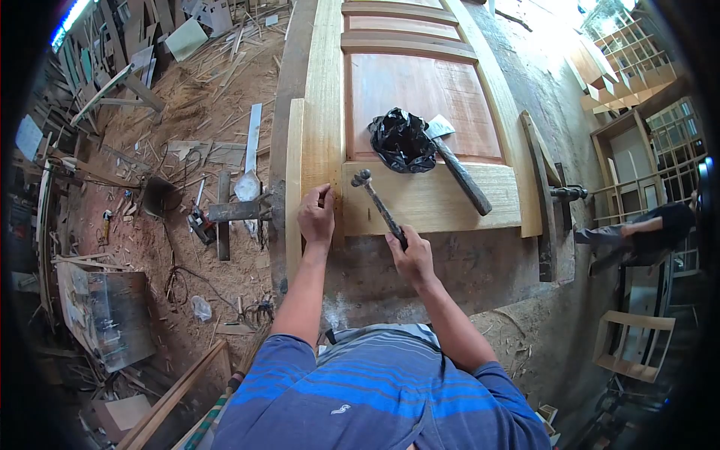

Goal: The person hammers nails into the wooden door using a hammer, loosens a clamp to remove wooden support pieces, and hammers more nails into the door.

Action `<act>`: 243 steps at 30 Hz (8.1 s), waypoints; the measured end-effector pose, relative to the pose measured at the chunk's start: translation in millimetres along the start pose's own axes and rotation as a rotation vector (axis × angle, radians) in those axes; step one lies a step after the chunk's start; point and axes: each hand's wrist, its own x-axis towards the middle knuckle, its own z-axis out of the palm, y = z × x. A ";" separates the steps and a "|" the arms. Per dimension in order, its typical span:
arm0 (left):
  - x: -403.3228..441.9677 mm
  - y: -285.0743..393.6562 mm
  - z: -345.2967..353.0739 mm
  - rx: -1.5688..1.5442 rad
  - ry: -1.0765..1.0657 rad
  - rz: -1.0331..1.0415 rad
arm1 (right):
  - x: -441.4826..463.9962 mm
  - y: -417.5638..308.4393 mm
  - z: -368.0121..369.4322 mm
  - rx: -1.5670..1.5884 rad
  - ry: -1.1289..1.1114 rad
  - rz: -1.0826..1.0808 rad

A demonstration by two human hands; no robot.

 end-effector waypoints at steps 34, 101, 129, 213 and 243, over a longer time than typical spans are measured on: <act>2.7 -1.4 -4.8 -0.088 0.065 0.154 | 21.1 -13.0 26.2 -0.288 -0.054 -0.297; -33.5 43.3 8.4 0.216 -0.537 0.565 | -108.3 101.3 -96.4 0.057 0.220 0.298; -64.9 25.6 39.6 0.253 -0.115 0.609 | -3.2 194.5 -218.0 -0.113 0.663 0.430; -129.3 265.1 319.3 0.113 -0.303 0.699 | 28.1 229.0 -363.2 -0.217 0.464 -0.091; -129.7 256.7 324.5 0.147 -0.333 0.642 | 19.6 239.1 -334.6 -0.265 0.381 0.096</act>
